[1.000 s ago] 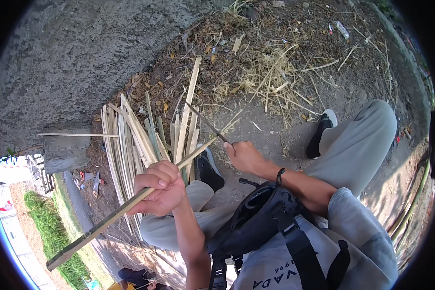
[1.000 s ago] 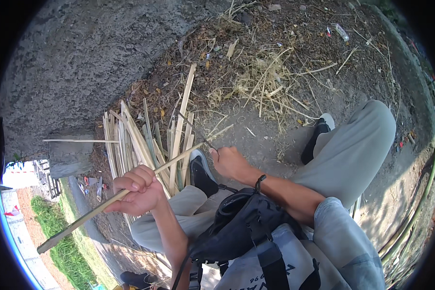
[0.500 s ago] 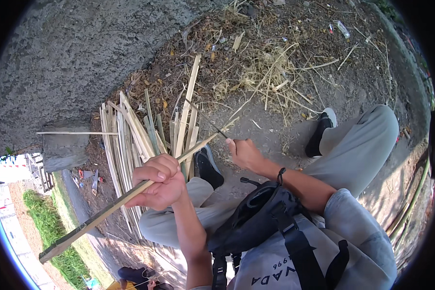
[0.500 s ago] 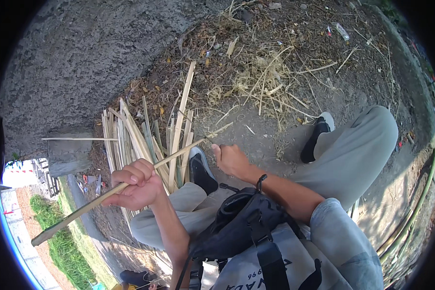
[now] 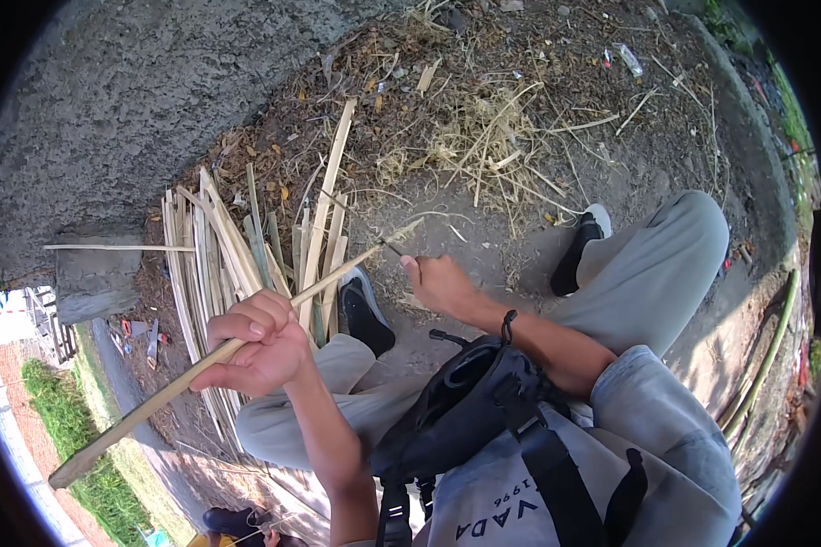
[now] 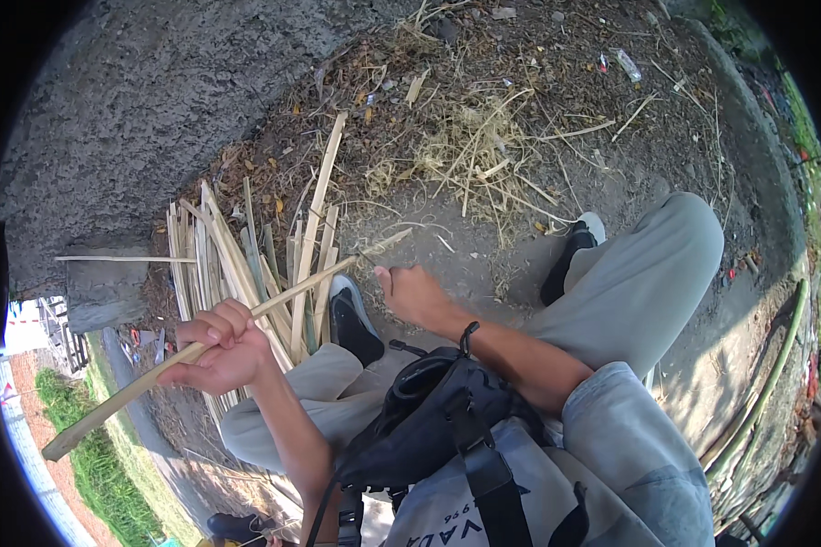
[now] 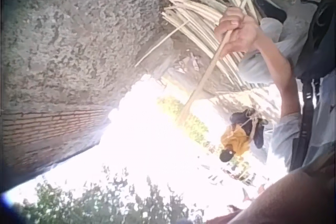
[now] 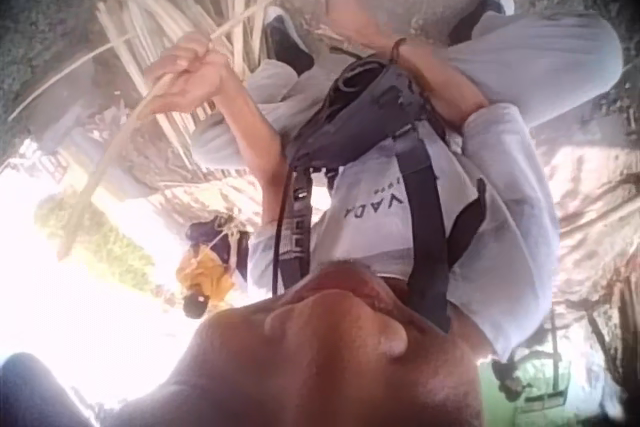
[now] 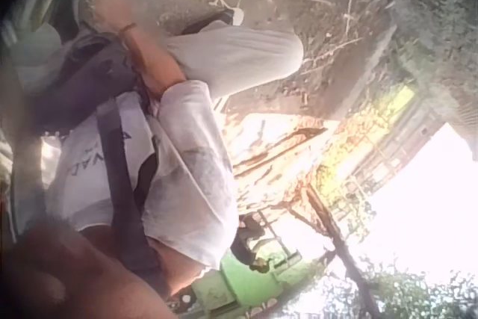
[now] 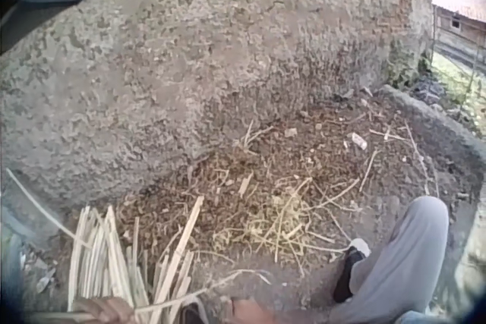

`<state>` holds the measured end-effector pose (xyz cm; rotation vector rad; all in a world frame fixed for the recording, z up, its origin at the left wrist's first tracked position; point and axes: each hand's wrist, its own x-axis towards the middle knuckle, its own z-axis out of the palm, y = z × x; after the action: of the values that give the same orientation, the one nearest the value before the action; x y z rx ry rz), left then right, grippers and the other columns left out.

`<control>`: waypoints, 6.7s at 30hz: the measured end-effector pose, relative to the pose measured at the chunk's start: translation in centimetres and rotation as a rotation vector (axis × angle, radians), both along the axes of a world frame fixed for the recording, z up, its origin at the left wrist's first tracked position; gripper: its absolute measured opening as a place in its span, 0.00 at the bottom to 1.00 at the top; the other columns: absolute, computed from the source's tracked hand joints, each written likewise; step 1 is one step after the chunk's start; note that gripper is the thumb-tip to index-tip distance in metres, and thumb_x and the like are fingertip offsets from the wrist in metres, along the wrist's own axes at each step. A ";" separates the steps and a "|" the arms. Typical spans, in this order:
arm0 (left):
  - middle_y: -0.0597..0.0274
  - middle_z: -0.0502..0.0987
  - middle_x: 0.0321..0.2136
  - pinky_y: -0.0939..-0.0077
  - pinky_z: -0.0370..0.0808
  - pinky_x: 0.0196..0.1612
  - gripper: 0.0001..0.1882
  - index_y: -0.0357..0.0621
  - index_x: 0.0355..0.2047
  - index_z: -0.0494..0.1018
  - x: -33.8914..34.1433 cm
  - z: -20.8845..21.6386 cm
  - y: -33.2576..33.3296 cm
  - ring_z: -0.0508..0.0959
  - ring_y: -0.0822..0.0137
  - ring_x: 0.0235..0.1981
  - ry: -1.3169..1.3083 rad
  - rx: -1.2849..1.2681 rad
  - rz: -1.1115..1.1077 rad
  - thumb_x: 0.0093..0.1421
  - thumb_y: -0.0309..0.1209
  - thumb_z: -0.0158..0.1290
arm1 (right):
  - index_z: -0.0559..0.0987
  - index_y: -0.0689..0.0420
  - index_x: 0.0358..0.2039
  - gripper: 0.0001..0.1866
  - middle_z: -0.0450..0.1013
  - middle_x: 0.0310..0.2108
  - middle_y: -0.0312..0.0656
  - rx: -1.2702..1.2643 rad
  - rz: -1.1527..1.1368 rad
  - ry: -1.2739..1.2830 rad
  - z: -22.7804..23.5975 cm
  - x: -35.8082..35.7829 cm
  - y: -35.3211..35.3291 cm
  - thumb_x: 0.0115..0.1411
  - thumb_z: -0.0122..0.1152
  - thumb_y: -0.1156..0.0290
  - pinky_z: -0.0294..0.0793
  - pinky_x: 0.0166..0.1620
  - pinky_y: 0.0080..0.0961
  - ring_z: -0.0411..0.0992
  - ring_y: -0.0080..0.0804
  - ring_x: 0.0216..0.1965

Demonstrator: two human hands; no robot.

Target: The person splits and shapes bamboo strips using a knife, shaving along their lengths and peeling off thin splinters by hand.

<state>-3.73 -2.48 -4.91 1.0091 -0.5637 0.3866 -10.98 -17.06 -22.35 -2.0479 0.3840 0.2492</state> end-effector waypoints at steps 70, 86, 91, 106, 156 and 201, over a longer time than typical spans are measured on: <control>0.67 0.54 0.06 0.78 0.48 0.10 0.40 0.43 0.18 0.63 2.4 -0.9 3.2 0.49 0.73 0.06 0.032 -0.064 0.081 0.61 0.69 0.26 | 0.78 0.65 0.28 0.26 0.73 0.22 0.61 -0.247 0.070 0.138 -7.2 -0.8 -2.3 0.68 0.41 0.55 0.74 0.36 0.53 0.73 0.65 0.29; 0.68 0.54 0.06 0.78 0.47 0.11 0.40 0.43 0.18 0.62 2.7 0.3 1.6 0.49 0.74 0.06 0.043 -0.013 0.088 0.60 0.69 0.26 | 0.78 0.68 0.32 0.27 0.73 0.24 0.63 -0.075 0.071 -0.063 0.0 -1.2 0.6 0.67 0.41 0.55 0.74 0.38 0.53 0.74 0.65 0.32; 0.68 0.54 0.06 0.79 0.46 0.10 0.39 0.44 0.18 0.63 2.9 0.2 2.4 0.48 0.75 0.06 0.040 -0.060 0.015 0.61 0.69 0.26 | 0.78 0.68 0.33 0.28 0.73 0.24 0.65 -0.243 0.009 0.167 -11.0 -3.0 -3.8 0.68 0.39 0.53 0.74 0.38 0.53 0.73 0.66 0.31; 0.68 0.54 0.06 0.79 0.45 0.09 0.39 0.44 0.17 0.63 3.0 0.2 1.9 0.48 0.74 0.06 0.055 -0.083 0.114 0.62 0.67 0.26 | 0.79 0.66 0.32 0.27 0.74 0.30 0.64 -0.301 0.091 0.270 -14.5 -2.4 -5.7 0.67 0.37 0.56 0.73 0.42 0.54 0.74 0.64 0.36; 0.66 0.57 0.07 0.78 0.56 0.13 0.37 0.44 0.20 0.69 1.9 3.6 3.5 0.57 0.71 0.07 0.117 -0.074 0.212 0.64 0.63 0.29 | 0.76 0.67 0.20 0.23 0.70 0.17 0.59 -0.103 -0.287 -0.085 2.4 -1.4 -10.5 0.58 0.58 0.56 0.70 0.31 0.46 0.72 0.58 0.22; 0.68 0.53 0.08 0.77 0.51 0.13 0.33 0.47 0.20 0.61 -2.5 0.4 -0.8 0.50 0.73 0.07 -0.021 0.062 0.094 0.65 0.63 0.29 | 0.79 0.70 0.25 0.29 0.71 0.21 0.66 0.129 0.139 -0.279 8.7 -0.2 -1.0 0.67 0.42 0.55 0.74 0.35 0.53 0.72 0.68 0.27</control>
<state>-6.26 -3.26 -4.47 1.0944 -0.5512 0.4660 -11.15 -18.05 -13.70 -1.9502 0.0516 0.0677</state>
